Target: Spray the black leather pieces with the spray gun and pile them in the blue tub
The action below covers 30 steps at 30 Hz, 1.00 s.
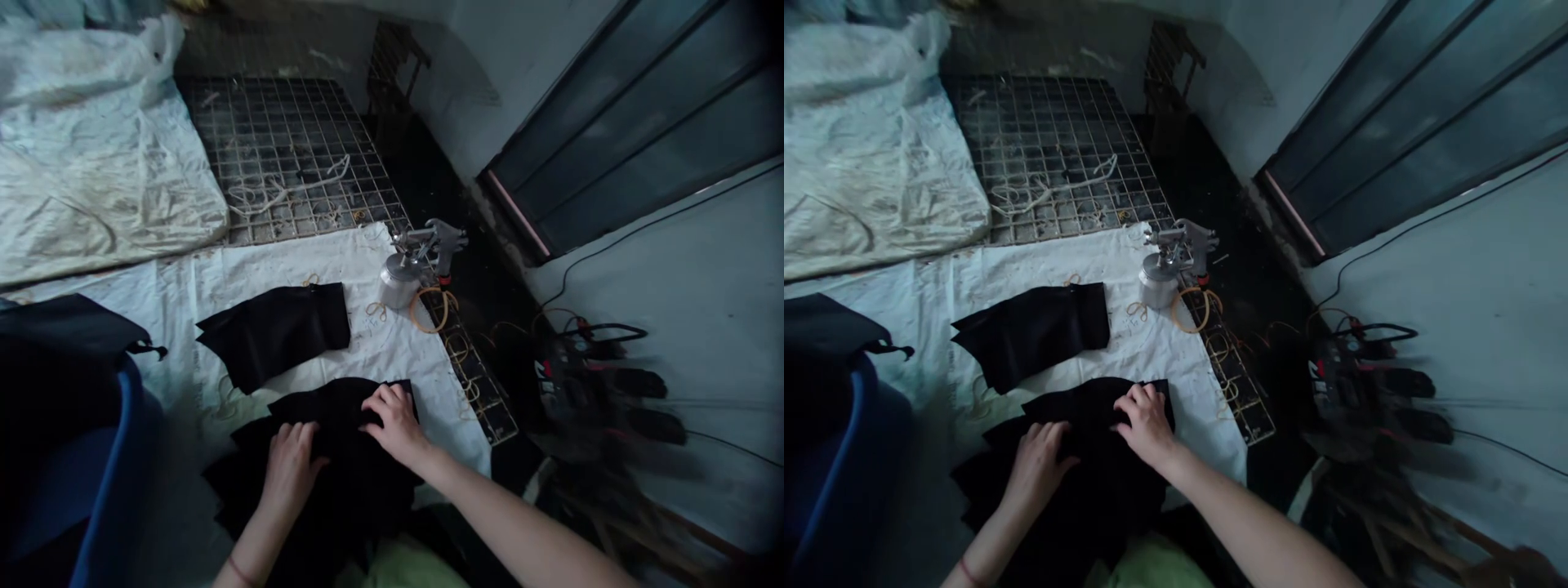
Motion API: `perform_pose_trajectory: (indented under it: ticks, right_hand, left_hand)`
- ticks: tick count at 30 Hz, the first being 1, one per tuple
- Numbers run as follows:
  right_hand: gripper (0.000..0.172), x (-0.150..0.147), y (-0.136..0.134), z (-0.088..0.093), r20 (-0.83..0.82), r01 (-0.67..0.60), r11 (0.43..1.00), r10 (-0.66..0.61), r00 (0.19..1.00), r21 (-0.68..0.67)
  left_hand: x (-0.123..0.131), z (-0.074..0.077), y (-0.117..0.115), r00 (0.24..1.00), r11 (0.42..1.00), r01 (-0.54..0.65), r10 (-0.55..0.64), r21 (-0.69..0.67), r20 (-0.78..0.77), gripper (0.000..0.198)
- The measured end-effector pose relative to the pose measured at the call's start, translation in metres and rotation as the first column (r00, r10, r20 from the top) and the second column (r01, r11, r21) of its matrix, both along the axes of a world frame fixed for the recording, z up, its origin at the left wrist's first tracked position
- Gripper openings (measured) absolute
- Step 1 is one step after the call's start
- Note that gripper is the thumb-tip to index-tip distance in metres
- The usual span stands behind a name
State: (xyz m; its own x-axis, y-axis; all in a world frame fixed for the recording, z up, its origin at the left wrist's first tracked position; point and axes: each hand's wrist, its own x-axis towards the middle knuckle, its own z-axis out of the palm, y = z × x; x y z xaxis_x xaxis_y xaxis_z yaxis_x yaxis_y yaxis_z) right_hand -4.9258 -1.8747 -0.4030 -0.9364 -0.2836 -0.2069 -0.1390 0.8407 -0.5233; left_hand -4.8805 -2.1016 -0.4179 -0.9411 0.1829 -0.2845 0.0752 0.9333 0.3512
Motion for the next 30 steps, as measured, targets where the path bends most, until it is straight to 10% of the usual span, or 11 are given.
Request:
perform_pose_trajectory:
  ticks: [4,8,14,21,26,30]
  right_hand:
    - [0.018,-0.003,0.0,0.011,-0.053,-0.084,0.966,0.073,0.996,-0.245]
    - [0.007,-0.016,0.005,0.031,0.232,0.186,0.826,-0.069,0.97,-0.532]
    - [0.021,-0.108,-0.035,0.019,0.169,0.434,0.624,-0.439,0.883,-0.649]
    - [0.021,-0.21,-0.074,-0.057,-0.099,0.434,0.856,-0.476,0.874,-0.28]
    - [0.021,-0.216,-0.08,-0.081,-0.158,0.399,0.915,-0.386,0.909,0.059]
    - [0.021,-0.214,-0.085,-0.077,-0.133,0.367,0.916,-0.348,0.928,0.16]
  left_hand:
    - [0.011,0.001,-0.01,0.999,0.996,-0.001,0.005,0.085,-0.037,0.019]
    - [0.017,0.007,-0.043,0.995,0.962,-0.101,0.096,0.252,0.034,0.021]
    - [-0.068,0.044,-0.079,0.91,0.841,-0.4,0.412,0.364,0.048,0.041]
    - [-0.222,0.023,-0.082,0.974,0.912,-0.225,0.196,-0.344,-0.116,0.043]
    - [-0.25,-0.001,-0.086,0.981,0.904,-0.188,0.156,-0.383,-0.113,0.035]
    - [-0.245,-0.013,-0.044,0.931,0.953,-0.109,-0.002,-0.282,-0.366,0.037]
